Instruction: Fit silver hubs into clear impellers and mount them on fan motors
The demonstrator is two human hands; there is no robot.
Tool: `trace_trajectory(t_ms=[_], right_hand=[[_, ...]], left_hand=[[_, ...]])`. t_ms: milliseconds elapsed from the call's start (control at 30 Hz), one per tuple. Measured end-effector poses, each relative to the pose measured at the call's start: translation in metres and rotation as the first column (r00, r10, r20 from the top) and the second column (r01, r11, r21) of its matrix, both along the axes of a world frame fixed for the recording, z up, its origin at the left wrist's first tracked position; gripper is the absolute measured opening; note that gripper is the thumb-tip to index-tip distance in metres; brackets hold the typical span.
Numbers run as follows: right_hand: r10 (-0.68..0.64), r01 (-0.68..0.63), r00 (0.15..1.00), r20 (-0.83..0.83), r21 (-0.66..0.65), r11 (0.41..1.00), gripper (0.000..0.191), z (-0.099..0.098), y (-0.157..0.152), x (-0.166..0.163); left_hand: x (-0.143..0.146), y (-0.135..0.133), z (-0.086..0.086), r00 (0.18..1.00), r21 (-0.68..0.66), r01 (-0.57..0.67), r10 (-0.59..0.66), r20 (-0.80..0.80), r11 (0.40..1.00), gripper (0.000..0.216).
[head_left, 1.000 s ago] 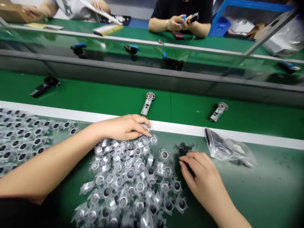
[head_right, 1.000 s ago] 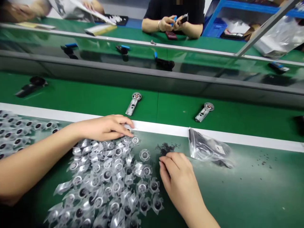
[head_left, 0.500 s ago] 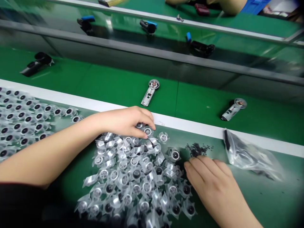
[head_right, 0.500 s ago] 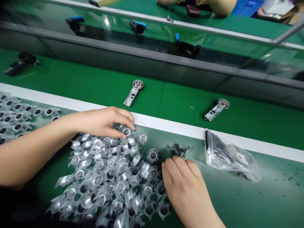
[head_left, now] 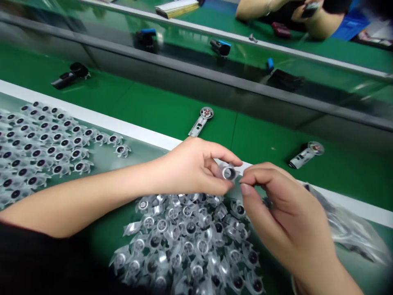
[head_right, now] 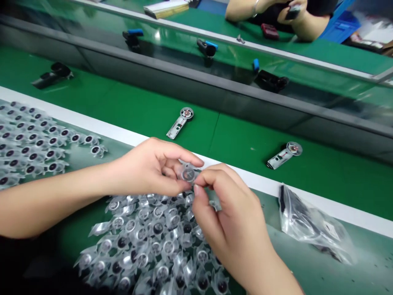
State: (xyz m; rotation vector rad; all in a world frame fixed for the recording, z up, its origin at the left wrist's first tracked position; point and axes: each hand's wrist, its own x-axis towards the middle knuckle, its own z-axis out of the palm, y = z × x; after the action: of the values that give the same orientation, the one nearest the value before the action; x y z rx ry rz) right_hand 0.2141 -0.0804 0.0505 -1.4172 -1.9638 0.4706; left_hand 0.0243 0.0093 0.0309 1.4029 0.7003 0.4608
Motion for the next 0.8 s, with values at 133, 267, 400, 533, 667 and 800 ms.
trace_trajectory(t_ms=[133, 267, 400, 533, 667, 800], right_hand=[[-0.044, 0.044, 0.999, 0.001, 0.006, 0.999, 0.011, -0.005, 0.004, -0.004], [-0.115, 0.114, 0.993, -0.02, -0.032, 0.993, 0.009, -0.006, -0.003, -0.002], [-0.151, 0.15, 0.988, -0.025, -0.021, 0.988, 0.007, -0.005, -0.003, -0.005], [-0.154, 0.153, 0.987, 0.043, 0.041, 0.987, 0.008, -0.005, -0.004, -0.008], [-0.141, 0.093, 0.953, 0.269, 0.185, 0.978, 0.029, -0.003, -0.017, -0.013], [-0.018, -0.075, 0.939, 0.345, 0.255, 0.964, 0.062, 0.002, -0.005, -0.007]], left_hand=[[-0.002, -0.006, 0.01, 0.996, -0.106, 0.006, 0.003, 0.084, 0.994, 0.052], [-0.006, -0.003, 0.016, 0.996, 0.134, 0.03, -0.04, 0.078, 0.991, 0.048], [-0.008, -0.002, 0.019, 0.996, 0.317, 0.046, -0.066, 0.052, 0.947, 0.045], [-0.007, -0.004, 0.015, 0.996, 0.362, 0.012, -0.043, 0.079, 0.932, 0.041], [-0.004, -0.005, 0.006, 0.99, 0.314, -0.076, 0.035, 0.136, 0.946, 0.039], [-0.017, 0.007, 0.027, 0.979, 0.312, -0.177, 0.134, 0.153, 0.933, 0.041]])
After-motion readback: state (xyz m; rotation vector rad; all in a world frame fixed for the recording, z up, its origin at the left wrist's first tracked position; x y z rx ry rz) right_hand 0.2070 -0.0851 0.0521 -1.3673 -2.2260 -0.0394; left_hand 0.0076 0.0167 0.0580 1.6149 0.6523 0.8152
